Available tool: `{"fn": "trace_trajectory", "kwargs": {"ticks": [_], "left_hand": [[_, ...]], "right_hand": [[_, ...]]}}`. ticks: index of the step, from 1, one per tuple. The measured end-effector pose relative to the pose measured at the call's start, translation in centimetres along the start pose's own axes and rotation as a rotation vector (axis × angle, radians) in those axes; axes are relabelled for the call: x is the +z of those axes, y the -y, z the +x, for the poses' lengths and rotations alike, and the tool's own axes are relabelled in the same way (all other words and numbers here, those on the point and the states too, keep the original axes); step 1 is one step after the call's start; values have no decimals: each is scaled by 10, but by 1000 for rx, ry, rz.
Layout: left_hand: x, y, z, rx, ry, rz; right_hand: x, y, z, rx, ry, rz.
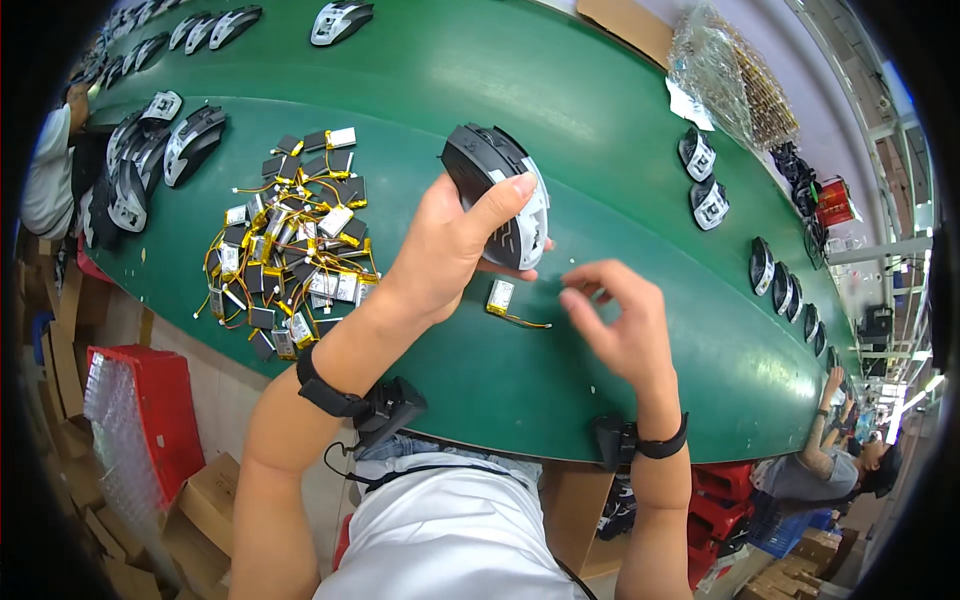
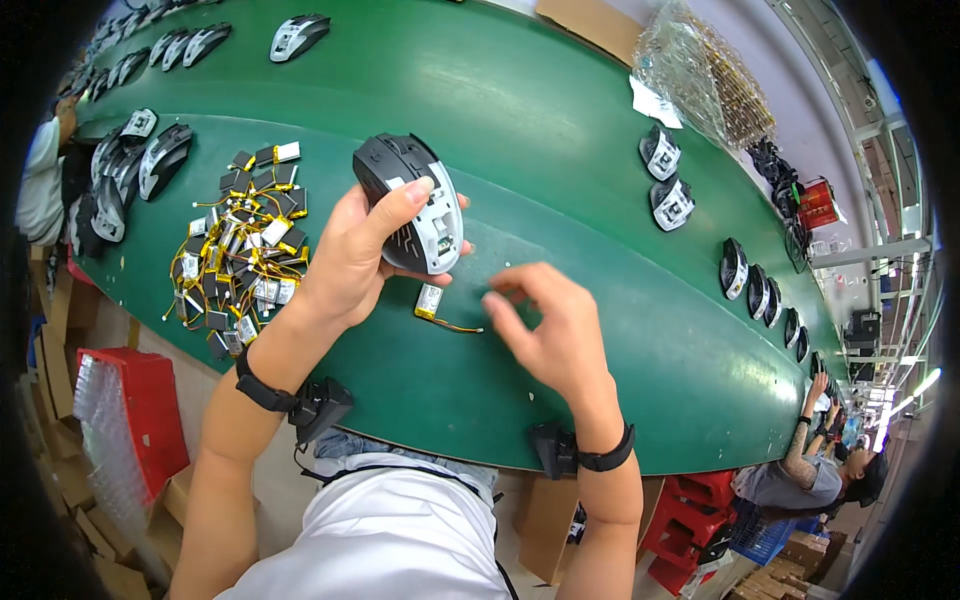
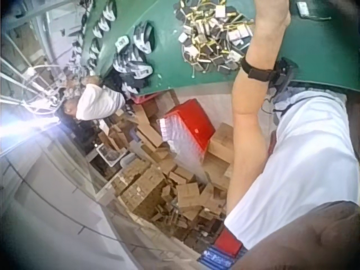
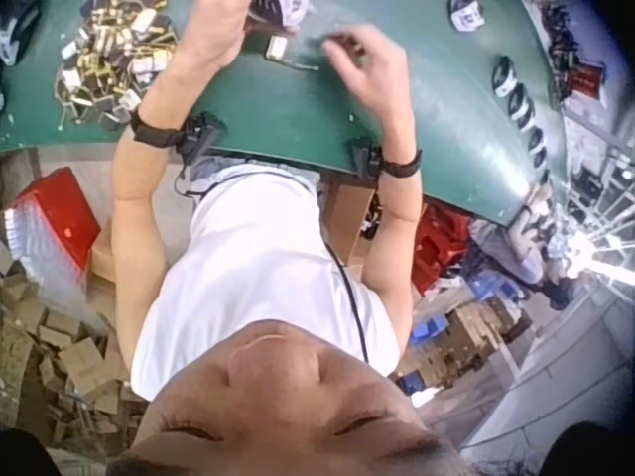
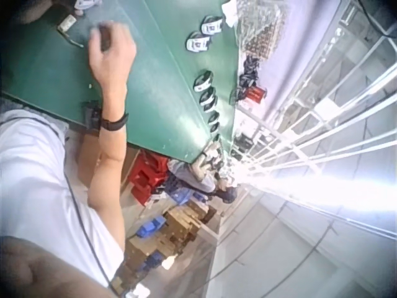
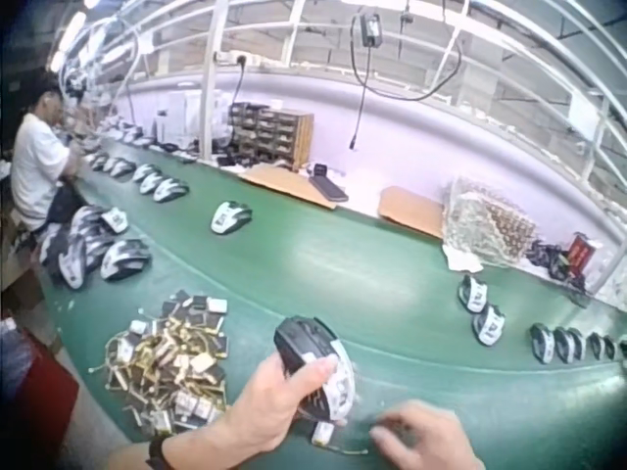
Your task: The person assembles small electronic devices, likely computer mice, on a green workbench. They repeatedly pick up a device shell, insert a battery, and connect a yellow wire to the internal circuitry. The person handles multiple units one by one, placing finished items aside.
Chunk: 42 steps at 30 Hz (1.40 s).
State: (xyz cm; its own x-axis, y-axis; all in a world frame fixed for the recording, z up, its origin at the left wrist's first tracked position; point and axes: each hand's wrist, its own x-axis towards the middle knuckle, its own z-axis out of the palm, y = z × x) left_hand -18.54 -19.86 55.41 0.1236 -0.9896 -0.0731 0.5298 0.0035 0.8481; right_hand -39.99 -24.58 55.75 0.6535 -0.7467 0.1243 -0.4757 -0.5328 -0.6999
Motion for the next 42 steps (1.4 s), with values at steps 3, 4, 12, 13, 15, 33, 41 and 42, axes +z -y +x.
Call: {"fn": "trace_trajectory", "kwargs": {"ticks": [3, 4, 12, 13, 15, 33, 41, 42], "left_hand": [[4, 1, 0, 38, -58, 43], [3, -1, 0, 18, -60, 34], [5, 7, 0, -140, 105, 9], [7, 7, -2, -155, 117, -4], [8, 8, -2, -201, 133, -21], [11, 14, -4, -170, 103, -9], [10, 14, -4, -148, 68, -4], [10, 14, -4, -135, 66, -2]], "right_hand": [[7, 8, -14, -73, 106, -156], [14, 8, -16, -109, 102, -187], [26, -3, -15, 130, -187, 547], [25, -3, -14, 167, -200, 669], [28, -5, -13, 154, -278, 795], [-12, -24, -12, -531, 229, -236], [4, -16, -21, -339, 142, 70], [7, -16, -25, -259, 104, 182]]}}
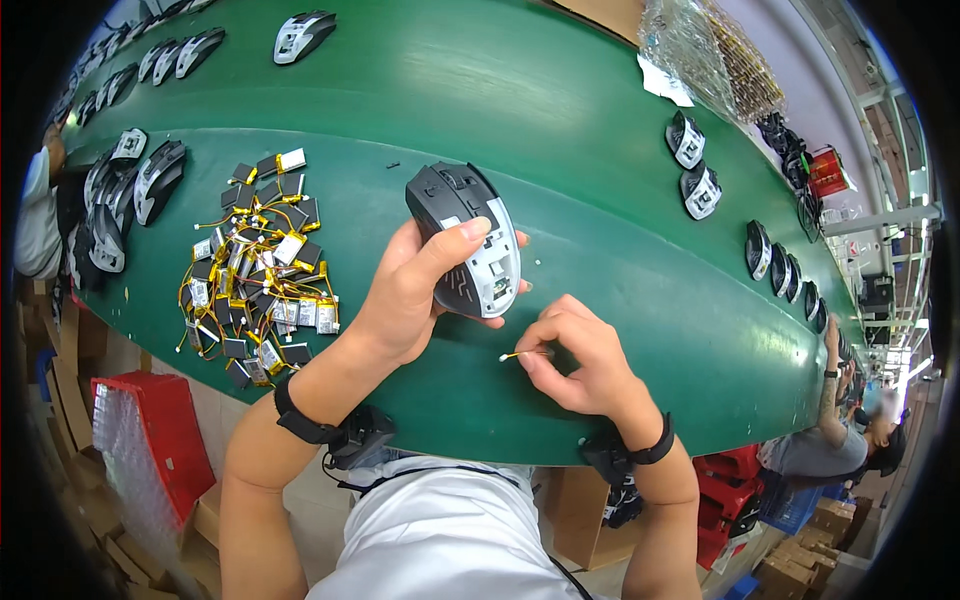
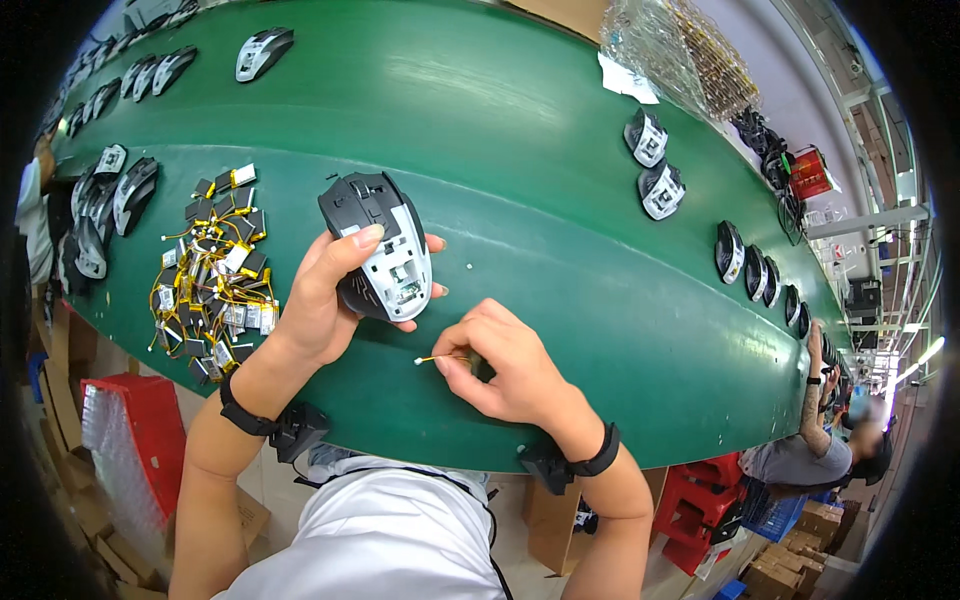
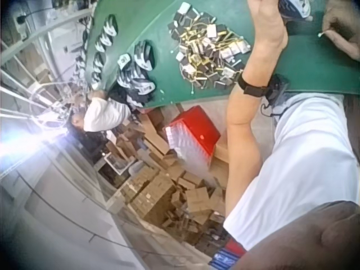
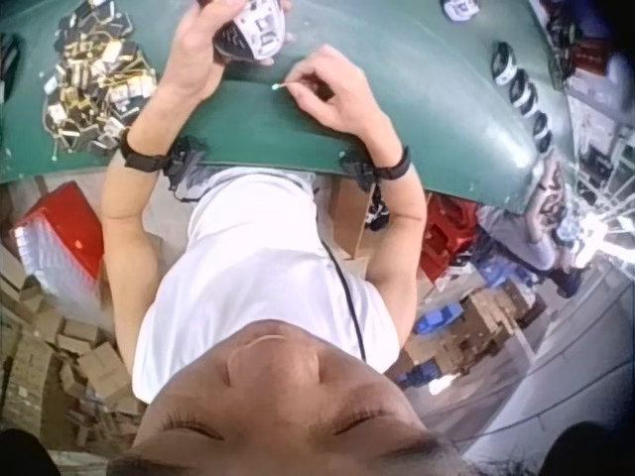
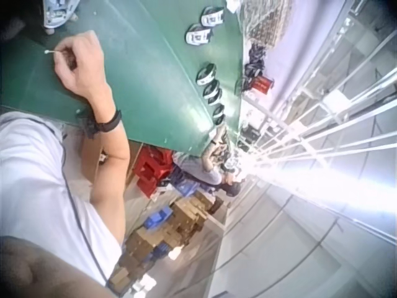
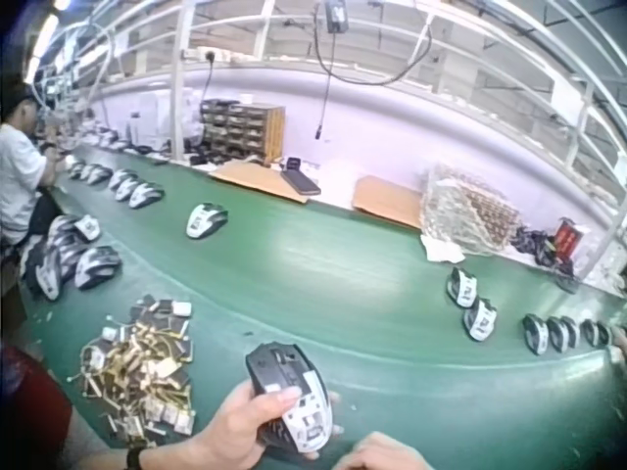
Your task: The person assembles small electronic devices, likely computer mice, on a green workbench. They repeatedly pick up a device shell, insert a battery, and connect a yellow wire to the internal circuitry. The person handles multiple units one by one, placing finished items aside.
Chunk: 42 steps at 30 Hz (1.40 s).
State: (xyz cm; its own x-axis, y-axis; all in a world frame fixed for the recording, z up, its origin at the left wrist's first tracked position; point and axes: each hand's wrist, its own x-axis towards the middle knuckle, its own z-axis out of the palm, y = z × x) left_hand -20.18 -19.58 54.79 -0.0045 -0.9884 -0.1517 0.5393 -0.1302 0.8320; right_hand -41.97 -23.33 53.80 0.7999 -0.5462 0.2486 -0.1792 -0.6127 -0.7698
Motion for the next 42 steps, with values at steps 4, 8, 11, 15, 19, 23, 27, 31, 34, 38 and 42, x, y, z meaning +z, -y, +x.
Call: {"fn": "trace_trajectory", "kwargs": {"ticks": [4, 8, 11, 15, 19, 23, 27, 31, 34, 38, 42], "left_hand": [[0, -1, -2, 13, -2, 2], [1, 0, 0, -10, 30, -4], [3, 0, -1, -51, 59, -46], [-1, 7, 1, -89, 103, -73], [5, 3, 2, -144, 128, -118], [5, 3, 1, -147, 126, -155], [3, 3, 1, -150, 118, -115], [3, 2, 0, -138, 81, -60], [2, 2, 0, -143, 92, -55], [0, -1, 1, -125, 110, -23], [1, 1, 0, -139, 88, -49]], "right_hand": [[5, 10, 1, 88, -76, 136], [3, 19, 3, 82, -70, -18], [0, 30, 6, 41, -77, -119], [-5, 40, 13, -57, -147, -227], [-10, 39, 29, -209, -227, -425], [-6, 28, 31, -259, -206, -519], [-6, 29, 30, -280, -203, -601], [-2, 31, 30, -262, -247, -619], [2, 31, 30, -254, -280, -603], [4, 33, 29, -253, -287, -633], [4, 35, 29, -246, -283, -645]]}}
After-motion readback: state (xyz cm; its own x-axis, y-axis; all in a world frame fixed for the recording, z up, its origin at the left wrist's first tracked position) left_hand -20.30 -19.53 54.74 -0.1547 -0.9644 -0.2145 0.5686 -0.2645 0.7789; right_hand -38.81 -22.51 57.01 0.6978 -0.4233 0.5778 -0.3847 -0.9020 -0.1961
